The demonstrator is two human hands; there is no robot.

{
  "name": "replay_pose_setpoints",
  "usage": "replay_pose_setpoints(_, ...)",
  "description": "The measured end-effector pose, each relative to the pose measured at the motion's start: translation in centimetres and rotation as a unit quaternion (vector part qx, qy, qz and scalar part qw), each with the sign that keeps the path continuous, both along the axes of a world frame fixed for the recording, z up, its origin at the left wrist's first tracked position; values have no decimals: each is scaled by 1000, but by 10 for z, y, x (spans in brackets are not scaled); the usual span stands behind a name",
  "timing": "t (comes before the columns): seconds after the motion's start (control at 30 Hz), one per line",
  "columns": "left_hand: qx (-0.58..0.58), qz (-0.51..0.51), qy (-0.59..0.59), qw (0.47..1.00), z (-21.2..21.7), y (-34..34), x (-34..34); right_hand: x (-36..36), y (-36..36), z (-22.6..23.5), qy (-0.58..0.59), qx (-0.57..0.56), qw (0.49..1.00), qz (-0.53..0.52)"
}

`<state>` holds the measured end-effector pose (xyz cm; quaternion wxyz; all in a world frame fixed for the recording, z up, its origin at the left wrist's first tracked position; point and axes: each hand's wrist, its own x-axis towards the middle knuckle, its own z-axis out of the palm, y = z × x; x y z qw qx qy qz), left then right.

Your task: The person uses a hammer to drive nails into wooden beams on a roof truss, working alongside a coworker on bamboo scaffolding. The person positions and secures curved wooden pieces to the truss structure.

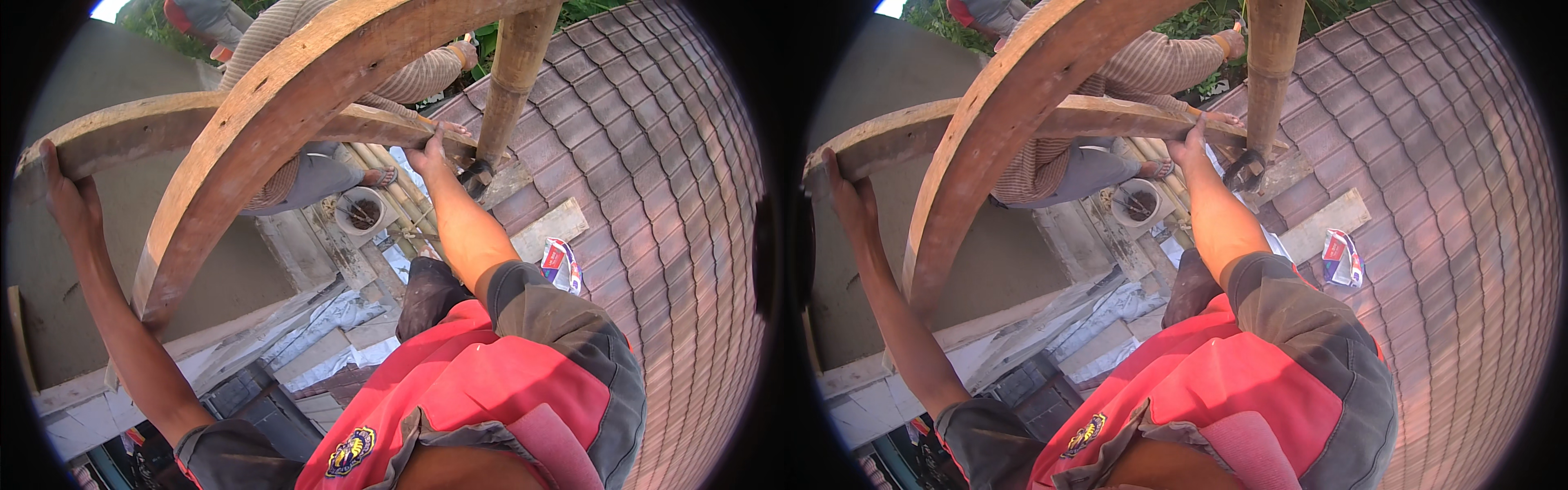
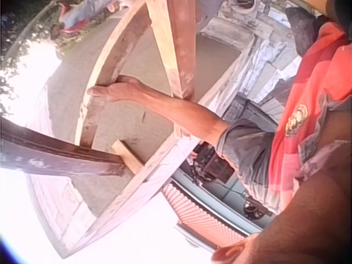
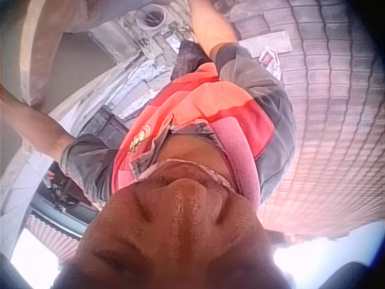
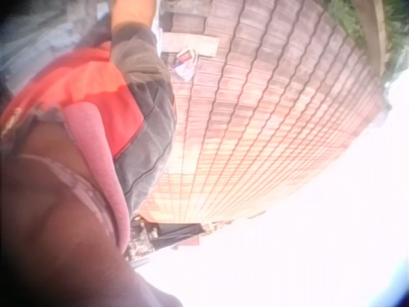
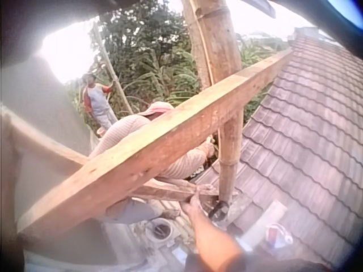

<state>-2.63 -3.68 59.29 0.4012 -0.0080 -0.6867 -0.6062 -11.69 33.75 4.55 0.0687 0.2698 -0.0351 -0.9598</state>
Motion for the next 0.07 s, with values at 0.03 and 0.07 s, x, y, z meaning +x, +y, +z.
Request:
replay_pose_setpoints(0.03,3,3,2,1000,0,3,0,0,0,-1,4,0,1000,1)
replay_pose_setpoints(0.07,6,7,4,1000,-1,7,0,0,0,-3,9,0,1000,1)
